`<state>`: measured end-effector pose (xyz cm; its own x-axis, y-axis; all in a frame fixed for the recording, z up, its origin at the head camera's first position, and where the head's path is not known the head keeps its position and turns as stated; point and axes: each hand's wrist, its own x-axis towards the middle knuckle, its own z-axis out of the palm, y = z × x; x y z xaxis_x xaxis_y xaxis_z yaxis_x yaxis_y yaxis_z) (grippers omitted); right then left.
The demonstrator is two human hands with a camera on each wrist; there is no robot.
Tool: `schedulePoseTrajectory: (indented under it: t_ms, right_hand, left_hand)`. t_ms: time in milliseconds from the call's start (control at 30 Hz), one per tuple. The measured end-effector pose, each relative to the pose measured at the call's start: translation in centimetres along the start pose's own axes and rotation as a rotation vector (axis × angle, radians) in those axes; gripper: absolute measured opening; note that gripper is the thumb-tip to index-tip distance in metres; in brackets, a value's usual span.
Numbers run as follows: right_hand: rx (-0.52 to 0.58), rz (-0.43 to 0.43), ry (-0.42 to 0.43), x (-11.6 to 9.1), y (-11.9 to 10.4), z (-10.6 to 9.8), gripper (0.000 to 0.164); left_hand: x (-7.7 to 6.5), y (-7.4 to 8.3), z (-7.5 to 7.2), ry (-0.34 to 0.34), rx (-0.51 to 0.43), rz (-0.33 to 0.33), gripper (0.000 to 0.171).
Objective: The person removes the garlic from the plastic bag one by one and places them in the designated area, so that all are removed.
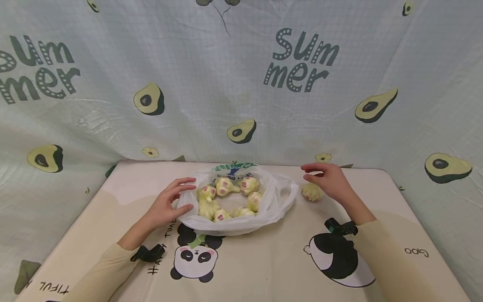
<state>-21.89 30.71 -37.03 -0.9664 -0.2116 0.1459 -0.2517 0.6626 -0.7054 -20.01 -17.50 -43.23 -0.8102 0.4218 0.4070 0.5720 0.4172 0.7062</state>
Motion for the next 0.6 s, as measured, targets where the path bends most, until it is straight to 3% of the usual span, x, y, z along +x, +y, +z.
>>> schedulePoseTrajectory:
  t_ms: [267,600]
  right_hand:
    - [0.038,-0.028,-0.059,1.6,-2.2,1.1,0.033]
    - [0.063,-0.057,-0.146,4.5,-4.3,4.7,0.03]
  left_hand:
    - [0.1,-0.1,0.2,-0.002,-0.001,0.016,0.046]
    - [0.2,-0.3,0.2,-0.012,-0.012,0.02,0.047]
